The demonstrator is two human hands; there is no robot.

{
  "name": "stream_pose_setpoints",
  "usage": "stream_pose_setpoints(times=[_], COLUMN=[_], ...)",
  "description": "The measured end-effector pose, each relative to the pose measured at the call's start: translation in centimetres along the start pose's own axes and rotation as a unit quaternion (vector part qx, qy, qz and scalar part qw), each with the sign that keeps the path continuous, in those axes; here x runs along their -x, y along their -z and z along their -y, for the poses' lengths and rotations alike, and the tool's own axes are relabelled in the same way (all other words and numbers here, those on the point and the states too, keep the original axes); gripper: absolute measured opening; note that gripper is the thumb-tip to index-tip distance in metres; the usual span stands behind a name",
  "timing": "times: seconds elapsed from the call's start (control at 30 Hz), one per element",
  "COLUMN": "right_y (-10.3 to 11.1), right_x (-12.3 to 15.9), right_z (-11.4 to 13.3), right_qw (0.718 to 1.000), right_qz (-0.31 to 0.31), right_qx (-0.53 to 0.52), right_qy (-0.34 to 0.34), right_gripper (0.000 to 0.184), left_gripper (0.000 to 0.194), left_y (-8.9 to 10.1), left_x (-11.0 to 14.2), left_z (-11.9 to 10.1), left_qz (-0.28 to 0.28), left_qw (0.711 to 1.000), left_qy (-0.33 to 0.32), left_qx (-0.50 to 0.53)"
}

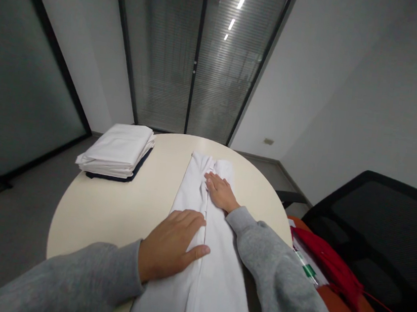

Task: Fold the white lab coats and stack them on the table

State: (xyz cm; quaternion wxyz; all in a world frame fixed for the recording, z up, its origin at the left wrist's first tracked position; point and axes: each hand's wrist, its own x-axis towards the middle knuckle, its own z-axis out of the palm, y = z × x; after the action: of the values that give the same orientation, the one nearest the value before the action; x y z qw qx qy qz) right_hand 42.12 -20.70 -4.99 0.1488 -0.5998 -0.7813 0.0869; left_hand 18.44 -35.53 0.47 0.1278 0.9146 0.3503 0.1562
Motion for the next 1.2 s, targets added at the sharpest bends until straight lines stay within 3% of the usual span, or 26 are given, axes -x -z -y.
stream_pose_setpoints(times=[0.1,0.2,0.3,0.4,0.5,0.67,0.87,1.0,1.1,1.2], right_y=[0.9,2.1,2.5,1.8,0.9,-0.1,0.6,2.5,3.1,2.8], right_x=[-1.2,-3.5,-6.3,-8.5,-10.0,-11.3,-11.0,-9.0,-6.5,-4.3], right_z=[-0.2,0.1,0.6,0.0,-1.9,-4.3,-3.6,-4.5,-6.6,-8.3], right_qw=[1.000,0.999,0.997,0.987,0.981,0.986,0.993,0.994,0.988,0.982], right_qz=[-0.023,-0.030,-0.004,0.074,0.120,0.107,0.033,-0.068,-0.108,-0.114], right_qx=[0.006,0.026,0.046,0.092,0.120,0.118,0.105,0.084,0.065,0.056], right_qy=[-0.012,0.004,0.061,0.107,0.089,0.054,0.036,-0.020,-0.085,-0.140], right_gripper=[0.066,0.066,0.063,0.061,0.064,0.070,0.065,0.060,0.055,0.052], left_gripper=[0.068,0.076,0.079,0.080,0.083,0.084,0.078,0.055,0.036,0.033], left_y=[-0.9,-2.4,-2.9,-2.6,-2.3,-2.4,-2.5,-1.1,0.3,0.9], left_x=[-0.9,-0.9,-0.7,-0.7,-0.7,-0.7,-0.7,-1.6,-4.2,-8.6], left_z=[2.7,4.0,4.0,3.8,3.8,4.1,4.1,4.4,5.9,8.5], left_qz=[0.025,0.056,0.043,0.055,0.066,0.065,0.051,0.008,-0.043,-0.078], left_qw=[0.999,0.997,0.998,0.997,0.996,0.997,0.998,1.000,0.998,0.995], left_qy=[-0.027,-0.040,-0.042,-0.037,-0.034,-0.039,-0.038,-0.010,0.044,0.061], left_qx=[-0.016,-0.034,-0.036,-0.042,-0.042,-0.027,-0.014,0.019,0.033,0.031])
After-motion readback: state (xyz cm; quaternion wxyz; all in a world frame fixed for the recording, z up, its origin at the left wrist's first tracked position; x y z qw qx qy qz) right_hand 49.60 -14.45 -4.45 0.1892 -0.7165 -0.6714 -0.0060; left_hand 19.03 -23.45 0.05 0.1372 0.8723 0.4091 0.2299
